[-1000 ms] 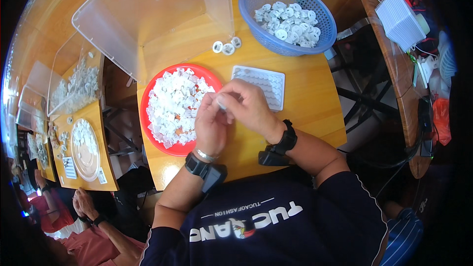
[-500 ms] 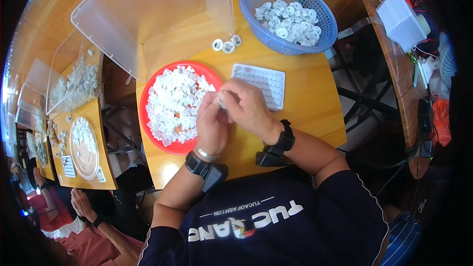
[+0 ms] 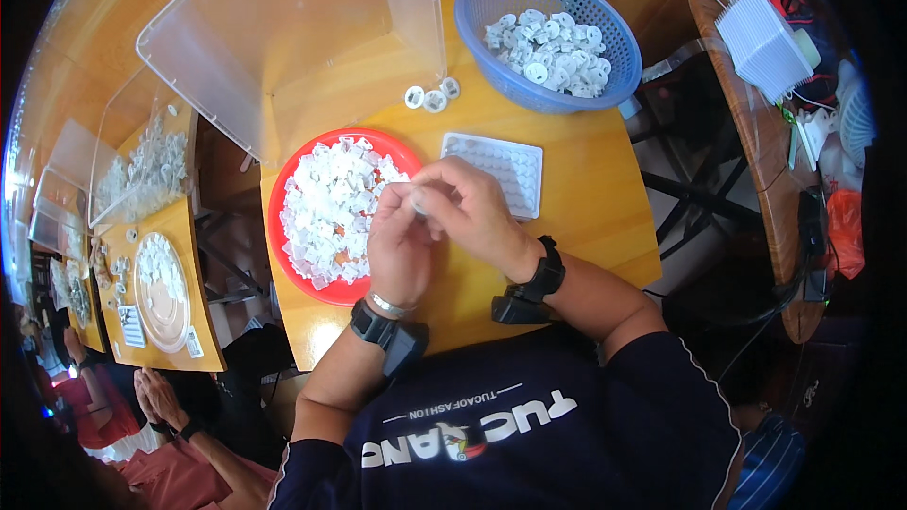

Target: Assembling small white plastic components by hand at a workstation.

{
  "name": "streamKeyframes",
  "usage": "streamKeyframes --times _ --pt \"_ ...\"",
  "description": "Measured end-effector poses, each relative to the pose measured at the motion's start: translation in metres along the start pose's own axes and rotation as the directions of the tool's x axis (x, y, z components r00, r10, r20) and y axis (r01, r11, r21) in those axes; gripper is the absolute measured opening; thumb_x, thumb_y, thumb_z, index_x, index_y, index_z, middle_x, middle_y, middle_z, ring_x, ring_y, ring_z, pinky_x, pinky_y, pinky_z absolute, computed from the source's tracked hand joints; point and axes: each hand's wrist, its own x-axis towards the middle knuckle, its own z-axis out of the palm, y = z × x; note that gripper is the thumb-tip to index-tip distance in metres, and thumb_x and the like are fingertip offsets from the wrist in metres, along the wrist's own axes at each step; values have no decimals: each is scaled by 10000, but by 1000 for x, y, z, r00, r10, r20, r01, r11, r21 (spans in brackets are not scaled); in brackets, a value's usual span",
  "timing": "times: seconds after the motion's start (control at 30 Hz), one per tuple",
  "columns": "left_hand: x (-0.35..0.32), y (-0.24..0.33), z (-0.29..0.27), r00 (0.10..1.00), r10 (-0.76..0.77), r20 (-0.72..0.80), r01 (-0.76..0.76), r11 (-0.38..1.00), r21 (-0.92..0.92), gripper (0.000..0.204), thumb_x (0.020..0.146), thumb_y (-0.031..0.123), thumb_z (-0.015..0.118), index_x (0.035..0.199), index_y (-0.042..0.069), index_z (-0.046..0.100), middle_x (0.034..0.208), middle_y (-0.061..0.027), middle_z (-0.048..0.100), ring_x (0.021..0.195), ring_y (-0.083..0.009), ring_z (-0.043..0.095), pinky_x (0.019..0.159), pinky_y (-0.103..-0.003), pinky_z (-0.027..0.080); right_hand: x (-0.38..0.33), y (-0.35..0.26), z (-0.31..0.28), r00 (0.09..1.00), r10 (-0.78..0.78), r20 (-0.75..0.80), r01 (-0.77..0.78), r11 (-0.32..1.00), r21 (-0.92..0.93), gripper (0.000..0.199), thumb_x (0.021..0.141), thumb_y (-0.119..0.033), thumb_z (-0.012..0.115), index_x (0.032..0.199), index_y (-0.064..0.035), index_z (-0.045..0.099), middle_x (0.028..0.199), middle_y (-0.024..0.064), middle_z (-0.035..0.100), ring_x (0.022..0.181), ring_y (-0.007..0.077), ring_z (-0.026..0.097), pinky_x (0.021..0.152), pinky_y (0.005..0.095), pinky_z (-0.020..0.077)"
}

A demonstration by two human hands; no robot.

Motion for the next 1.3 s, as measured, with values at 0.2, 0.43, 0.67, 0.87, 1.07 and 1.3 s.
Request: streamKeyframes --times 0.2,0.43,0.67,0.87,1.07,1.3 --pt "0 -1 -6 999 24 22 -25 999 24 102 989 158 466 1009 80 529 871 -38 594 739 -102 542 663 -241 423 1 6 1 999 1 49 -9 987 158 88 935 -105 616 938 -17 623 822 76 599 531 107 585 477 260 449" --pt "-4 -7 -1 997 76 -22 -76 997 23 108 997 128 452 1026 49 520 975 -62 604 908 -136 586 835 -290 467 -3 6 6 987 -152 -52 143 979 -146 70 916 -102 581 908 -36 601 845 126 600 760 288 616 673 379 494" --pt "-4 -13 -4 994 109 6 -109 994 8 111 998 113 439 1021 43 522 1001 -73 609 935 -142 588 875 -292 463 -4 5 9 964 -254 -78 227 941 -251 77 923 -106 547 901 -39 578 841 132 587 779 321 599 687 411 486" --pt "-8 -7 3 991 92 -94 -79 989 125 74 992 107 459 991 86 530 907 -1 580 813 -60 534 722 -225 440 -4 5 8 964 -257 -68 231 935 -270 77 921 -99 541 887 -33 564 830 131 577 779 326 590 681 418 480" --pt "-6 -8 4 988 123 -98 -103 976 191 79 1000 134 467 986 94 534 884 13 567 795 -48 515 703 -212 427 -2 6 8 961 -265 -77 237 934 -266 86 920 -100 543 869 -34 559 821 130 576 760 322 591 676 417 480" --pt "-4 -4 -1 997 67 -29 -65 997 50 123 1001 140 439 1035 61 527 938 -43 599 853 -125 580 780 -278 468 -1 1 5 973 -222 -68 203 956 -213 100 925 -144 583 920 -49 616 848 128 609 768 309 617 670 390 492"
